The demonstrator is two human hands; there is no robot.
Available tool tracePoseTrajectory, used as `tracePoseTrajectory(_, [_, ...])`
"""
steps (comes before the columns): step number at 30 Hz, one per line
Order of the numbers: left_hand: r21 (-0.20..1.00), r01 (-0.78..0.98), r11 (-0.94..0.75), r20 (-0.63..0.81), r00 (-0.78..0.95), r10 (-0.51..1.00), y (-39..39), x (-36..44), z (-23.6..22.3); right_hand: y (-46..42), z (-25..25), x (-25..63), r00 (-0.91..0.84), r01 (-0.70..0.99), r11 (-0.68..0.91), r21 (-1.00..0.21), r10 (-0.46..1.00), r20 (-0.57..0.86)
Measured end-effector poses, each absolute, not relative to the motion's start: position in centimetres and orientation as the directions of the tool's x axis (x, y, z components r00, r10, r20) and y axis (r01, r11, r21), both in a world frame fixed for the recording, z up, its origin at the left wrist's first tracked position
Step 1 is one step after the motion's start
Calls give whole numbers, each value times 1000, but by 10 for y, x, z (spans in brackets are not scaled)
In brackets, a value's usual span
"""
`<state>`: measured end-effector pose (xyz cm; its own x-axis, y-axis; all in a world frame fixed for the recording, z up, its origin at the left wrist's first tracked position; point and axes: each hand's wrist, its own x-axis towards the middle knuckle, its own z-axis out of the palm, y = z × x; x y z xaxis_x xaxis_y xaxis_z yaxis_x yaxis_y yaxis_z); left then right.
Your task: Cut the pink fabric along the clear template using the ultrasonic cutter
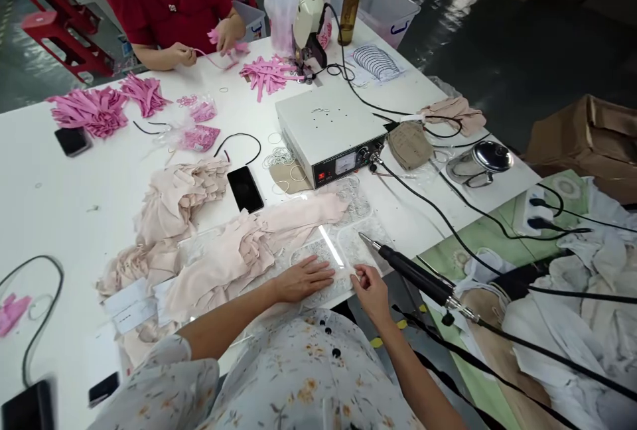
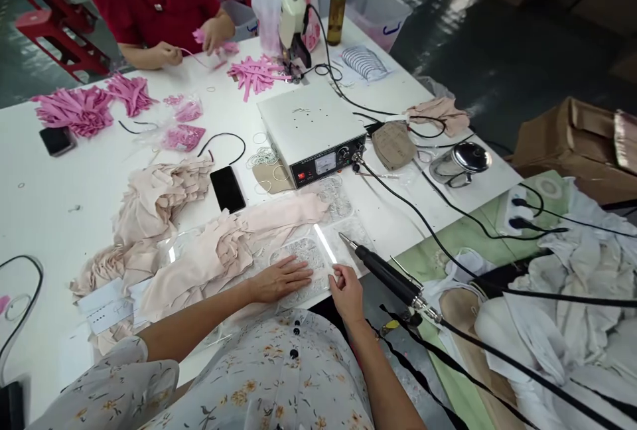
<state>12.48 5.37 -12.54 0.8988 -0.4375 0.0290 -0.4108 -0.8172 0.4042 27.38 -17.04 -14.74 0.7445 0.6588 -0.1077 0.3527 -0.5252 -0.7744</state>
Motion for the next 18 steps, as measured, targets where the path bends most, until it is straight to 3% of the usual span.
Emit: tracePoseTrajectory(18, [358,-519,-777,10,834,-552,67,135,-121,-159,-140,273,768,303,-466,-831,635,-76])
